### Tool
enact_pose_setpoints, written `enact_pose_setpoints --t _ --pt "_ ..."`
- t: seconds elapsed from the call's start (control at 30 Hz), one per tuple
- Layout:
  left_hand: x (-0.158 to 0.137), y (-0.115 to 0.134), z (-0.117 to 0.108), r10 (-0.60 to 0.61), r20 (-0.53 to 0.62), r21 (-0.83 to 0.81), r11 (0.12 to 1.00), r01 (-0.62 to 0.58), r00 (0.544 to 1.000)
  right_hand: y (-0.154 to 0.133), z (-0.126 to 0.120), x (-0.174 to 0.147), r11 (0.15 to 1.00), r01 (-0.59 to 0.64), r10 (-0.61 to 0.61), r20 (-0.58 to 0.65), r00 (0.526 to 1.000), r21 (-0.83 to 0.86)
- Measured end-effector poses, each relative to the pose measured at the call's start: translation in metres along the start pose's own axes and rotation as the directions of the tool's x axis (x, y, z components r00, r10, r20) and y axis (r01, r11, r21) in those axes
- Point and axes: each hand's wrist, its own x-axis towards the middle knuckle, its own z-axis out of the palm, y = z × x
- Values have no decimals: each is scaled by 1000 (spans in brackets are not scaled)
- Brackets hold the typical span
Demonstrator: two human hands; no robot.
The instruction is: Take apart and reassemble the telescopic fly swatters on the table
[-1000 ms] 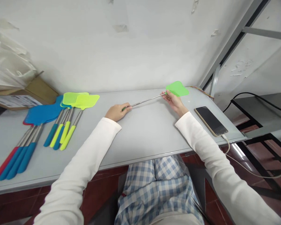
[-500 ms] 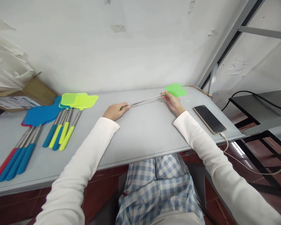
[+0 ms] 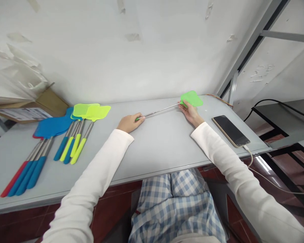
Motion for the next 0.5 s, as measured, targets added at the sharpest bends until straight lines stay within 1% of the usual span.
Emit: enact_pose_setpoints --t 0.27,0.5 --pt "0 -3 -2 26 40 0 1000 -26 999 3 -1 2 1000 25 -25 -54 998 -1" --pt "-1 -4 3 69 -14 85 994 -68 997 -2 -5 5 999 47 -47 -46 998 5"
